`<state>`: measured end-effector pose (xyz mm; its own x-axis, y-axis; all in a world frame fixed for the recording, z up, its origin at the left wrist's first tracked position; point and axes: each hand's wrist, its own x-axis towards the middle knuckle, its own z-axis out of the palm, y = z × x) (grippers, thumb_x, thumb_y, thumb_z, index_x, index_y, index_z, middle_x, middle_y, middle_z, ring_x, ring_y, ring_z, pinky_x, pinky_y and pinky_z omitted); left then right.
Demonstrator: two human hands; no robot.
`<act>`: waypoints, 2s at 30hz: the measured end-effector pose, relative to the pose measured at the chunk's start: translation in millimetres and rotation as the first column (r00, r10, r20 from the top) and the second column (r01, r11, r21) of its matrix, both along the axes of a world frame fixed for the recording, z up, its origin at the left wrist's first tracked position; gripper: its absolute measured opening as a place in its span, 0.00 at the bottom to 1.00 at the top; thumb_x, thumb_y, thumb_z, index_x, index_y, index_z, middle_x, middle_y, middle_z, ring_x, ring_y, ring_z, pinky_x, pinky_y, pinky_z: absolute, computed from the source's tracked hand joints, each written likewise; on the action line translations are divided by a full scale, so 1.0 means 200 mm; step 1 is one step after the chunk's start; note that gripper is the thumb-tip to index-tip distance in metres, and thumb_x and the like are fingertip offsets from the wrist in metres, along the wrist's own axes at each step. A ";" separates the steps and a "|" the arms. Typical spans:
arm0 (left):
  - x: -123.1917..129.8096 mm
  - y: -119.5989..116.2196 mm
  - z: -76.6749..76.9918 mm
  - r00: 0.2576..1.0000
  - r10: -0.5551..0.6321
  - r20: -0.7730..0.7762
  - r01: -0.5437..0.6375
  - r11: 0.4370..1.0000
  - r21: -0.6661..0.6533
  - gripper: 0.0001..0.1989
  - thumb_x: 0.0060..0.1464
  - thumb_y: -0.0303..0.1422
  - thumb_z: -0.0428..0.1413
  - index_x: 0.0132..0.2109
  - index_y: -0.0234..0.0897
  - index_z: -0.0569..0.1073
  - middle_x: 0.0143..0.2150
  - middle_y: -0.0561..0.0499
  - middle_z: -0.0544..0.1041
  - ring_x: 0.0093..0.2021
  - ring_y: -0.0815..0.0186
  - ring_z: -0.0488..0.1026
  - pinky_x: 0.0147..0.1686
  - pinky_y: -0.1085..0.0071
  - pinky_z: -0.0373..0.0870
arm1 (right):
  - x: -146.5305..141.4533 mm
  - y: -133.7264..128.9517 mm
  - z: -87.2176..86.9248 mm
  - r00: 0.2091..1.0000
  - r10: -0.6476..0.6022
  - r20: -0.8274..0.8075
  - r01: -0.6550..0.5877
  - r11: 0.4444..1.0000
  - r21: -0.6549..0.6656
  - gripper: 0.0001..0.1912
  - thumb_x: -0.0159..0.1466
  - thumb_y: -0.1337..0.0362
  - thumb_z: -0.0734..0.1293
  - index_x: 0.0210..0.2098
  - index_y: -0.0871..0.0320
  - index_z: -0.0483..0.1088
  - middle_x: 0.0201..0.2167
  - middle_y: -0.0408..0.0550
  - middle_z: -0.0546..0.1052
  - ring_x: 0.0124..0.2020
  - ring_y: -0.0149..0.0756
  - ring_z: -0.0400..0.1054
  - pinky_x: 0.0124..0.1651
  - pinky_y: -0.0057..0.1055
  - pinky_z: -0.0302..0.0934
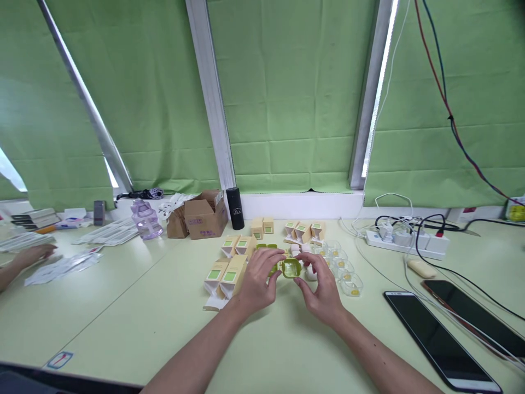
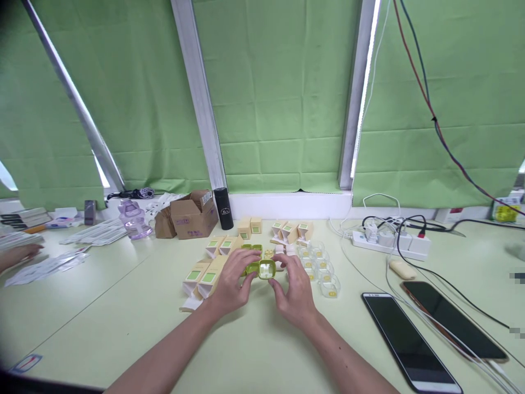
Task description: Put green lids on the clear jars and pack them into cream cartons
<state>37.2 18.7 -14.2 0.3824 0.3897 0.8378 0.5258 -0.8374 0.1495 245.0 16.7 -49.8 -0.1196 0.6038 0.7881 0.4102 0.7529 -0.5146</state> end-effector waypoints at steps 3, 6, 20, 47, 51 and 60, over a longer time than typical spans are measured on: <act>0.00 0.00 -0.01 1.000 -0.002 -0.016 0.002 0.999 0.032 0.20 0.63 0.22 0.55 0.59 0.43 0.71 0.54 0.41 0.81 0.56 0.52 0.77 0.54 0.50 0.74 | 0.00 0.00 0.00 1.000 0.003 -0.006 -0.003 1.000 0.007 0.20 0.68 0.64 0.66 0.59 0.50 0.64 0.50 0.53 0.76 0.45 0.47 0.70 0.44 0.43 0.67; 0.00 0.00 -0.01 1.000 0.005 -0.019 -0.004 0.999 0.043 0.19 0.63 0.22 0.55 0.58 0.43 0.72 0.53 0.42 0.82 0.54 0.52 0.78 0.52 0.50 0.75 | 0.00 0.00 0.00 1.000 0.006 -0.008 -0.006 1.000 0.004 0.20 0.69 0.63 0.66 0.59 0.50 0.65 0.49 0.53 0.75 0.45 0.46 0.70 0.44 0.43 0.66; -0.01 0.01 -0.01 0.998 0.055 -0.004 -0.055 0.998 0.030 0.18 0.64 0.25 0.57 0.59 0.43 0.72 0.50 0.43 0.82 0.52 0.52 0.79 0.51 0.52 0.75 | -0.01 -0.01 0.02 0.999 -0.006 -0.043 0.007 1.000 0.027 0.15 0.71 0.62 0.66 0.57 0.51 0.68 0.44 0.52 0.76 0.43 0.45 0.70 0.42 0.42 0.67; 0.03 0.01 -0.04 0.969 0.073 0.236 0.007 0.947 -0.322 0.13 0.65 0.43 0.62 0.48 0.38 0.80 0.43 0.43 0.80 0.45 0.57 0.78 0.46 0.59 0.76 | -0.01 0.01 0.00 0.998 -0.021 -0.063 0.018 0.999 -0.051 0.16 0.68 0.61 0.68 0.55 0.51 0.70 0.45 0.52 0.77 0.41 0.45 0.71 0.39 0.40 0.67; 0.03 0.02 -0.04 0.970 0.092 0.225 -0.006 0.935 -0.354 0.14 0.66 0.44 0.61 0.47 0.37 0.80 0.41 0.44 0.80 0.43 0.58 0.77 0.45 0.60 0.76 | -0.01 0.00 0.00 0.998 -0.020 -0.067 0.017 0.999 -0.046 0.19 0.68 0.62 0.68 0.57 0.51 0.68 0.49 0.53 0.77 0.44 0.46 0.71 0.41 0.41 0.68; 0.04 0.01 -0.04 0.976 0.114 0.185 -0.042 0.935 -0.353 0.15 0.67 0.45 0.59 0.43 0.37 0.80 0.38 0.45 0.80 0.41 0.57 0.78 0.42 0.61 0.74 | -0.01 0.00 0.02 0.999 0.005 -0.050 -0.007 1.000 -0.026 0.18 0.68 0.63 0.68 0.57 0.50 0.69 0.50 0.53 0.77 0.47 0.48 0.68 0.44 0.42 0.68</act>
